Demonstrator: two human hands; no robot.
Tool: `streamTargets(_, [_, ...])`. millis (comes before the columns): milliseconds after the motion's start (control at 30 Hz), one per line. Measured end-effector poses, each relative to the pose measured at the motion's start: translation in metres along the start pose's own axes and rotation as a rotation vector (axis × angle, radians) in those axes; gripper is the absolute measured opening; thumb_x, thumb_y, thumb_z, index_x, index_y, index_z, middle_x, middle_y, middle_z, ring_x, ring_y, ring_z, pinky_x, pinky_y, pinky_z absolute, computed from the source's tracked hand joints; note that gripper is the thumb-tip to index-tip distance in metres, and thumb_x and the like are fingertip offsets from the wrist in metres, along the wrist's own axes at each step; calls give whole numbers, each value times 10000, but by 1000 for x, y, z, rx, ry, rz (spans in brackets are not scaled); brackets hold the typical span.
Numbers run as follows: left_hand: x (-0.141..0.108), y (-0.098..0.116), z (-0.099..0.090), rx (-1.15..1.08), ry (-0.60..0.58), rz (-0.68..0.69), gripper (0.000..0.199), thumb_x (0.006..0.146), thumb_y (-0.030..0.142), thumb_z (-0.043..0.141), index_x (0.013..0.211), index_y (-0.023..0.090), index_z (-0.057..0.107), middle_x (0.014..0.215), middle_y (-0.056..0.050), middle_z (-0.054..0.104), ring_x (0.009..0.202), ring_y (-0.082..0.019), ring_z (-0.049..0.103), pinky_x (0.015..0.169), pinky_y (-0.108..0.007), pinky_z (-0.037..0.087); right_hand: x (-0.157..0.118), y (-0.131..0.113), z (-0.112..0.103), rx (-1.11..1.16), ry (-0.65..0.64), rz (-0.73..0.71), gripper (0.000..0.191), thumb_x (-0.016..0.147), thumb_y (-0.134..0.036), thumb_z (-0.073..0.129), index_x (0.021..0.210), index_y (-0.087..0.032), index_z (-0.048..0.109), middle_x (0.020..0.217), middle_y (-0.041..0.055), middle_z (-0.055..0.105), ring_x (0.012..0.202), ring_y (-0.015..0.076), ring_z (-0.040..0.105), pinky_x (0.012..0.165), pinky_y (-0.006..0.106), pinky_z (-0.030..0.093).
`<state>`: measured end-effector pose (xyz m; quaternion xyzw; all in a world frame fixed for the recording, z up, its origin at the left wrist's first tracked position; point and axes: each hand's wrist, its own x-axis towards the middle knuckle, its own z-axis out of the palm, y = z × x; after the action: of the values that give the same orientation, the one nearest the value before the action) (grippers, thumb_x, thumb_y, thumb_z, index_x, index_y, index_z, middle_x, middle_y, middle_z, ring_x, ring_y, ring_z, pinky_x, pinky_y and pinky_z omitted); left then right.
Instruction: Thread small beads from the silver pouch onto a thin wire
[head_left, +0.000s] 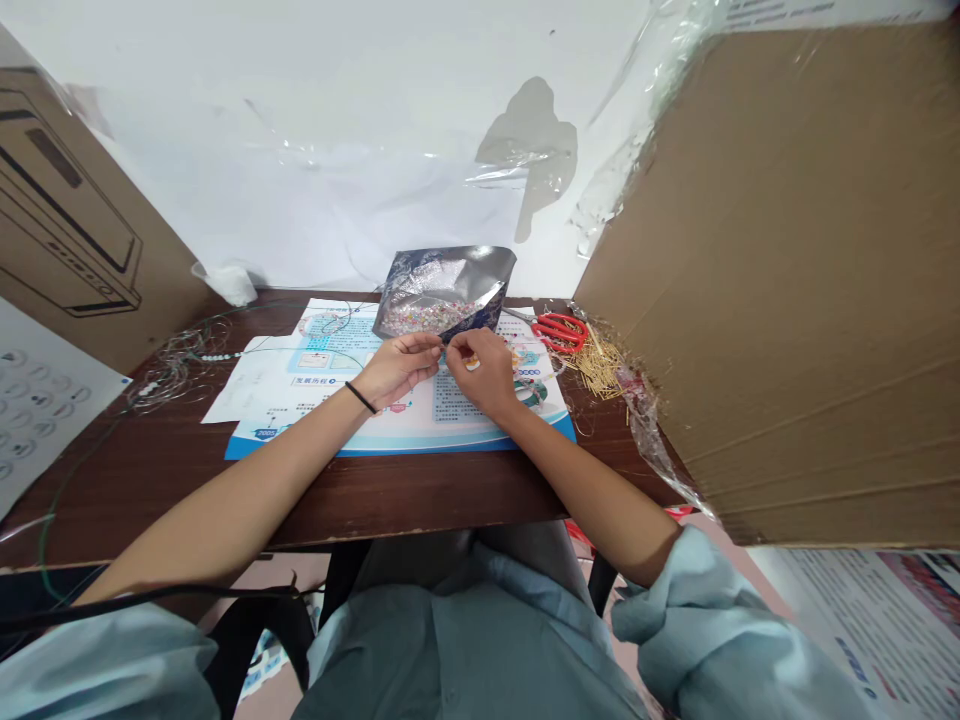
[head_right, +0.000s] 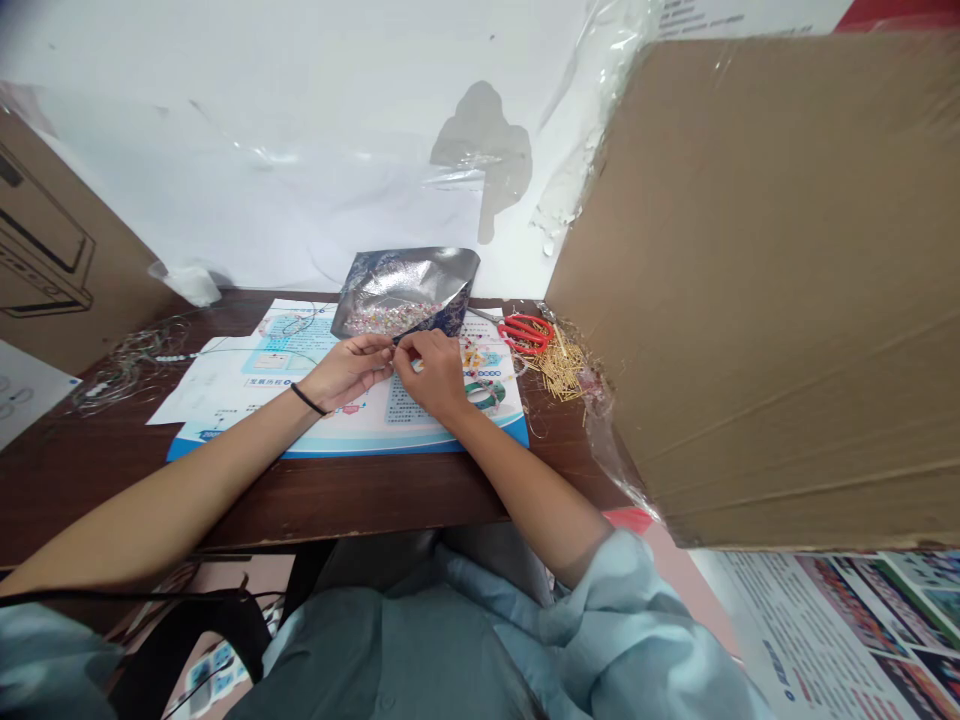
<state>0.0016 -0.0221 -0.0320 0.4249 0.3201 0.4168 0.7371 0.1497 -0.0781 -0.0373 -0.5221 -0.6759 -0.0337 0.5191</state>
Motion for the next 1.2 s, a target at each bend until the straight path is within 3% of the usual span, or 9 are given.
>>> streamTargets(433, [-1, 0, 0, 60, -29, 13, 235, 597, 88, 870, 776, 141, 727, 755, -1, 682, 752, -92, 640, 770, -246, 520, 0, -1, 0, -38, -40, 24, 128, 858, -149, 540, 756, -211, 586, 757, 25, 651, 784, 180, 567, 797, 337, 417])
streamTargets(900, [-2, 0, 0, 66, -34, 18, 298, 535, 150, 921, 761, 131, 729, 727, -2, 679, 709, -89, 635, 718, -228, 526, 0, 4, 1, -45, 42, -59, 115, 847, -156, 544, 751, -210, 575, 715, 6, 638, 750, 174, 570, 780, 341, 397])
streamTargets(1200, [-1, 2, 0, 58, 27, 25, 211, 654, 72, 844, 816, 129, 721, 756, -30, 717, 729, -104, 682, 709, -218, 549, 0, 2, -1, -66, 28, -74, 136, 871, -163, 519, 752, -213, 562, 722, 10, 633, 753, 171, 568, 799, 345, 400])
